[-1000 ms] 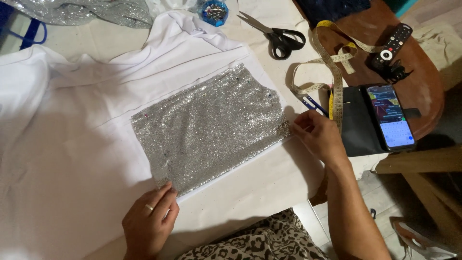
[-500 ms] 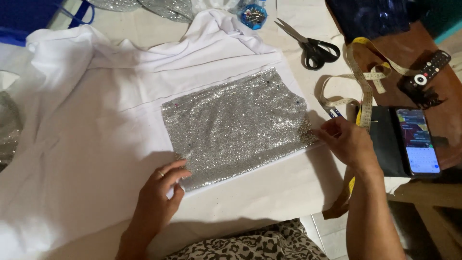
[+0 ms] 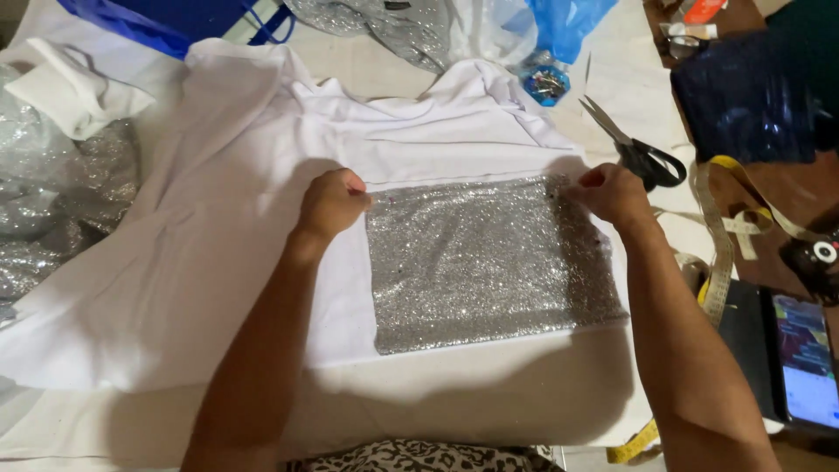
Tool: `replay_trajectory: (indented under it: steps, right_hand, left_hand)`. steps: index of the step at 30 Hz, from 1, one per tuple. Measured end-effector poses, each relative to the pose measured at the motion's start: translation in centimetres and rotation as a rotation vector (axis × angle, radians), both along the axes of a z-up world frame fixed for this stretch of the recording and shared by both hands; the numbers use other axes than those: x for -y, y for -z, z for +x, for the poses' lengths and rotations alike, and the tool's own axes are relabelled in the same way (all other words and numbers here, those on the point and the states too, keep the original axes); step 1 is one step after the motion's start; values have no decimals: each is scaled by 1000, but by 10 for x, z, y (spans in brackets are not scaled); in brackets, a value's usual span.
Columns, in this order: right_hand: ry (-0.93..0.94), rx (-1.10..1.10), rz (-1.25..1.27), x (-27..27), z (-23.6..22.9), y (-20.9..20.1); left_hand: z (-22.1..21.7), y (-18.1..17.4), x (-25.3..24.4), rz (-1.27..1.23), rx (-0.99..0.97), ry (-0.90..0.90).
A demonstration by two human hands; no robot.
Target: The person places a rectangular piece of silver sequined fabric onto a white garment laid on a table. They smooth the fabric and then use straight pins to secure the sequined piece to the white fabric along its edges.
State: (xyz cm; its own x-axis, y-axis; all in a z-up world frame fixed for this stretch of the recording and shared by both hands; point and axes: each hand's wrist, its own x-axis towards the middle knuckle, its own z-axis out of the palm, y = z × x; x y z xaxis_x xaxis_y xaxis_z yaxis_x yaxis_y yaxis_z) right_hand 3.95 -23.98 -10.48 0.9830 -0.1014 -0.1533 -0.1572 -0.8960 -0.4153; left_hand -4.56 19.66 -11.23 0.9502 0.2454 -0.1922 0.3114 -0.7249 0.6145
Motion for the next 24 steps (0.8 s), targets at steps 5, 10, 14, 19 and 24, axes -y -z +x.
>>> replay_trajectory:
  steps: [5,10,14,19,24]
  right_hand:
    - [6,-35,-8,-4,6,6]
    - [-11,-48,44,-1,10,9]
    - [-69,13,146,3,3,12]
    - [-225,66,397,5,-13,4]
    - [-362,144,523,6,-38,-13]
  left_hand:
    - [7,-9,7,98,-116,25]
    - [4,-33,17,68,-159,72]
    - [6,-27,14,50,-155,88]
    - [-2,-39,19,26,-156,93]
    - [0,-36,15,-6,-146,106]
